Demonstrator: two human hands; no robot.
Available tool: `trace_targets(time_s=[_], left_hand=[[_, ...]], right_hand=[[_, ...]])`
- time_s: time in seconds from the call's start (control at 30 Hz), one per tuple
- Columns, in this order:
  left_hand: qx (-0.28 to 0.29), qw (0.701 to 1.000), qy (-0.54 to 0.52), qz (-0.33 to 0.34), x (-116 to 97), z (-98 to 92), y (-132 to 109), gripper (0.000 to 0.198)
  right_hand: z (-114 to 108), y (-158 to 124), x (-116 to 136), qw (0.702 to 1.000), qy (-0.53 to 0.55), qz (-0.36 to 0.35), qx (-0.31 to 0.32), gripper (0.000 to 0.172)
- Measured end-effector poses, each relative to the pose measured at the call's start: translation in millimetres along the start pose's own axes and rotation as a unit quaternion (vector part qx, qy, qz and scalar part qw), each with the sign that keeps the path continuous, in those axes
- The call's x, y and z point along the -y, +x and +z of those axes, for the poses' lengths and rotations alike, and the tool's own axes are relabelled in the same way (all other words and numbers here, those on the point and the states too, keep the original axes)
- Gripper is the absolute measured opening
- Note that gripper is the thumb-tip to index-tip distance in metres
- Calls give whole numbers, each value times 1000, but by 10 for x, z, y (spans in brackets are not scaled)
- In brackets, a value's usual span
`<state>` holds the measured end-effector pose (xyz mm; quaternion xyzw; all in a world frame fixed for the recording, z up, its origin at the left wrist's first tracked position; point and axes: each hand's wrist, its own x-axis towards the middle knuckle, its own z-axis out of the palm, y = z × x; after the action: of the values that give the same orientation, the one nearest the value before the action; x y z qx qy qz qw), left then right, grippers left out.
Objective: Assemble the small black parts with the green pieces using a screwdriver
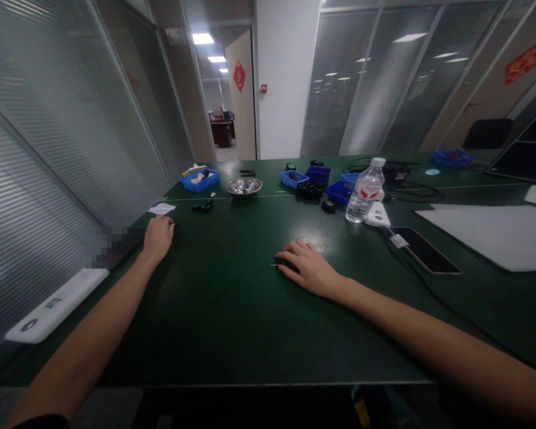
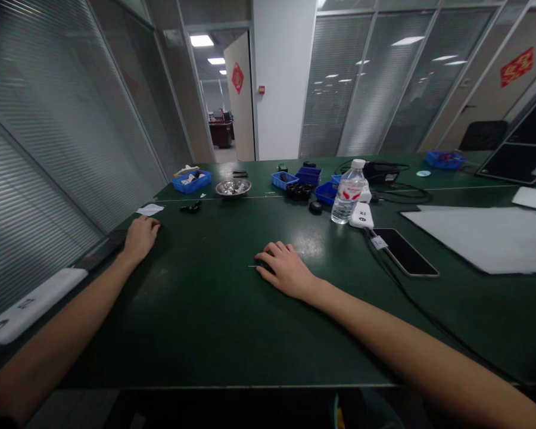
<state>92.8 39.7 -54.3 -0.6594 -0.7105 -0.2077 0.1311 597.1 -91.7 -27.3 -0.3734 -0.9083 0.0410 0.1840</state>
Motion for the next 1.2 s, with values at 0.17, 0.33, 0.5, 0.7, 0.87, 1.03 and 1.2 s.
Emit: trace_targets(time_s=[0.17, 0.33, 0.5, 0.7, 0.87, 1.03, 1.2], left_hand=[[16, 998, 43, 31, -47, -26, -25, 35], [20, 997, 61, 38, -49, -26, -27, 35], [25, 997, 67, 35, -64, -18, -23, 36], [22, 997, 70, 35, -73, -28, -27, 35], [22, 997, 70, 38, -79, -42, -21, 33], [24, 997, 66, 38, -73, -32, 1, 32], [25, 997, 61, 39, -68, -29, -8, 33]], right_hand=[[-13, -5, 15, 1000, 1, 1, 3, 37], [-16, -2, 21, 1000, 0, 3, 4, 38], [-9, -3, 4, 1000, 0, 3, 3, 37], [-34, 2, 21, 1000, 1, 4, 3, 37], [-38, 0, 21, 1000, -4, 2, -1, 38], [-48, -10, 24, 1000, -3, 3, 2, 37], [-61, -5, 43, 1000, -1, 6, 6, 38]])
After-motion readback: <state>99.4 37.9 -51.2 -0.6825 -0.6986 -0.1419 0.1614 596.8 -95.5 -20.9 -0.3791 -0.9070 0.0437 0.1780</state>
